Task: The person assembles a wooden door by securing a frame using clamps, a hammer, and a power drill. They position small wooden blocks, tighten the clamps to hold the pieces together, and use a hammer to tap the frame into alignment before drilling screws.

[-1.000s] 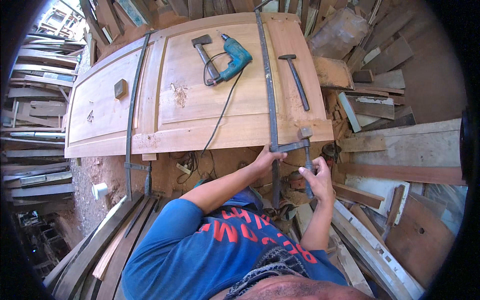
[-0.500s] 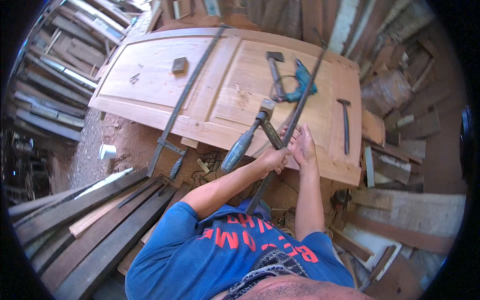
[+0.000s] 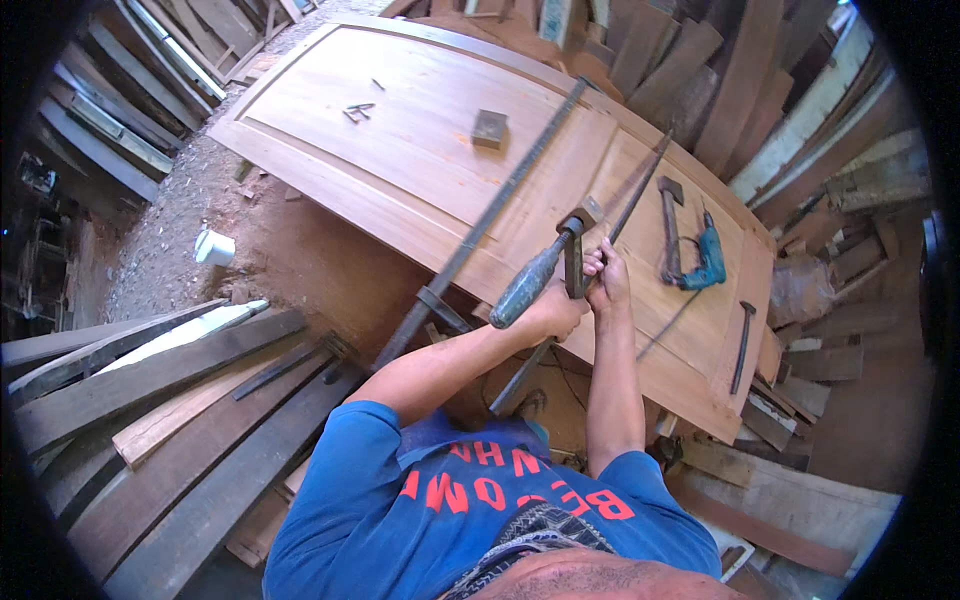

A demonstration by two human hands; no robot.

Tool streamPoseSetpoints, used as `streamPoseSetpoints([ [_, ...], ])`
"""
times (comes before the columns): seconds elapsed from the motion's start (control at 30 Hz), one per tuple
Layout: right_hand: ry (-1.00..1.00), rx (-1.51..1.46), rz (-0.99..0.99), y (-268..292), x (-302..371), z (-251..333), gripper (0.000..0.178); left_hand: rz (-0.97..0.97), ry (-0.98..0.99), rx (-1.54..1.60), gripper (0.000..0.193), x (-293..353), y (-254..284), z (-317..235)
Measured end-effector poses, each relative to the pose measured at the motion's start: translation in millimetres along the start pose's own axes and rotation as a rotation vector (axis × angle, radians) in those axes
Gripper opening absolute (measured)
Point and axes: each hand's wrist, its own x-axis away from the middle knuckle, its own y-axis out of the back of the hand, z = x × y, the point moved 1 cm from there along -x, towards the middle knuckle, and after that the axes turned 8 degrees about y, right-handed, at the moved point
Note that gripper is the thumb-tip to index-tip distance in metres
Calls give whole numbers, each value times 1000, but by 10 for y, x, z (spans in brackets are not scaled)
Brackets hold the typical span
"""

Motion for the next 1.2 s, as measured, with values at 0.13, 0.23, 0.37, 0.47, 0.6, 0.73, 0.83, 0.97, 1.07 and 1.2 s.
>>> streamPoseSetpoints([
  [0.13, -69, 3, 75, -933, -618, -814, 26, -28, -62, 42, 24, 0, 1165, -277],
  [0.23, -82, 65, 218, -1470, -1165, -1390, 23, 184, 59, 364, 28, -8, 2045, -474],
  [0.37, -34, 485, 326, -2040, -1388, -2046, 22, 140, -44, 394, 25, 91, 2942, -412],
  [0.47, -56, 1057, 270, -2237, -1052, -2251, 38, 229, 21, 628, 14, 268, 3649, -247],
  [0.6, 374, 1438, 269, -1578, -466, -2233, 30, 300, -40, 815, 24, 447, 4414, 120],
  [0.73, 172, 1691, -153, -793, 849, -2052, 38, 106, -17, 734, 29, 782, 4678, 60],
  [0.83, -29, 1770, -405, 134, 1559, -2278, 44, 210, -11, 757, 33, 765, 4713, -22],
  [0.97, -164, 1218, -478, 434, 1683, -2907, 45, 274, -16, 816, 33, 763, 4831, 27],
  [1.07, -162, 694, -636, 227, 1525, -3152, 32, 272, -3, 852, 34, 756, 4876, 68],
  [1.2, -160, 732, -693, 328, 1405, -3216, 20, 271, 17, 867, 33, 785, 4898, 37],
])
